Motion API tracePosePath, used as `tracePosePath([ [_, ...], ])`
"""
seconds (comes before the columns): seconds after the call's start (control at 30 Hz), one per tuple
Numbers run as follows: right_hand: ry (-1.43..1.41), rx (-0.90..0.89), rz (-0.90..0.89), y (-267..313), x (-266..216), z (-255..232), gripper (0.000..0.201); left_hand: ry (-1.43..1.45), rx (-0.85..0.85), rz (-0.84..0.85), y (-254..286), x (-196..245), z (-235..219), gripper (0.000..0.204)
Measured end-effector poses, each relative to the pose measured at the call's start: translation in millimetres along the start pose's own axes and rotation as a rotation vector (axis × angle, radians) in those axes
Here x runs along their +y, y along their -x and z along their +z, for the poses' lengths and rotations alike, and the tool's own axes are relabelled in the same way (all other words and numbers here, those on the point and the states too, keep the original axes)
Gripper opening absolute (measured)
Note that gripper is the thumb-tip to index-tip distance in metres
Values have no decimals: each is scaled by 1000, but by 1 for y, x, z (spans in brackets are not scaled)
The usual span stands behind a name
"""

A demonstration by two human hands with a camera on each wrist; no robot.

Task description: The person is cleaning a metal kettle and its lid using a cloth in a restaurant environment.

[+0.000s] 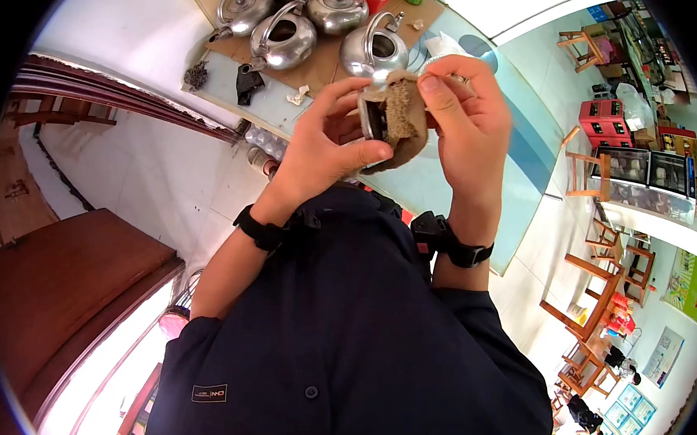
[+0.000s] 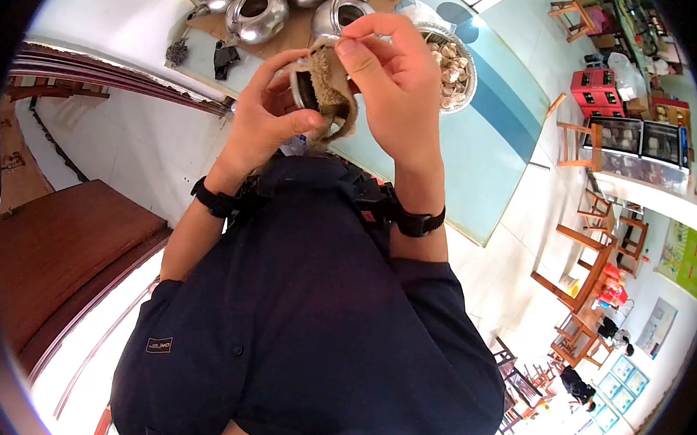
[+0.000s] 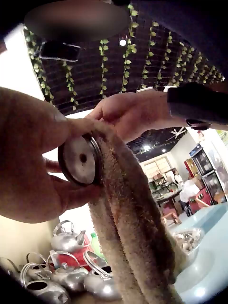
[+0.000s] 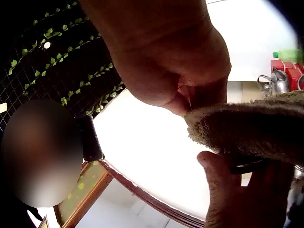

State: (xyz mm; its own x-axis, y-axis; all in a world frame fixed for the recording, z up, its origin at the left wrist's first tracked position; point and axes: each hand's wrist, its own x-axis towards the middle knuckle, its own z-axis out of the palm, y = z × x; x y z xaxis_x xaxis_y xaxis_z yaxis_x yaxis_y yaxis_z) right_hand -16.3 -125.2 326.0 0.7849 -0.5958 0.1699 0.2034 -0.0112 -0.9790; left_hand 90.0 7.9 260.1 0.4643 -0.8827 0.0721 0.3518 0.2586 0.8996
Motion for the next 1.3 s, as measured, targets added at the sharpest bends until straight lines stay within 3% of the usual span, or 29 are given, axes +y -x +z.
tracePosePath([
  [0.27,-86,-82,60,10,11,14,18,129,71,25,5,7,-7,79],
  [0.33,79,-35,-97,12,18,17,19,124,79,28,6,8,-5,80],
  [0.57,475,-29,-237,16,22,23,15,102,67,4,8,7,-8,80],
  [0.67,622,2,-369,13,33,11,24,78,40,-21,8,13,-6,79],
  [0.73,502,47,-129,15,37,6,30,74,33,-23,6,16,-5,79],
  [0.77,503,48,-126,16,37,5,30,71,26,-25,5,15,-5,79],
  [0.83,321,-82,185,18,36,2,31,33,-25,-15,1,12,-5,80],
  [0.97,247,-118,189,22,43,-1,28,-168,-152,21,-3,-1,-9,79],
  [1.1,233,-99,234,23,47,-4,23,-369,-145,41,-1,2,-3,76],
  [1.3,67,-60,276,25,57,-7,18,-621,-121,235,-3,-6,-6,73],
])
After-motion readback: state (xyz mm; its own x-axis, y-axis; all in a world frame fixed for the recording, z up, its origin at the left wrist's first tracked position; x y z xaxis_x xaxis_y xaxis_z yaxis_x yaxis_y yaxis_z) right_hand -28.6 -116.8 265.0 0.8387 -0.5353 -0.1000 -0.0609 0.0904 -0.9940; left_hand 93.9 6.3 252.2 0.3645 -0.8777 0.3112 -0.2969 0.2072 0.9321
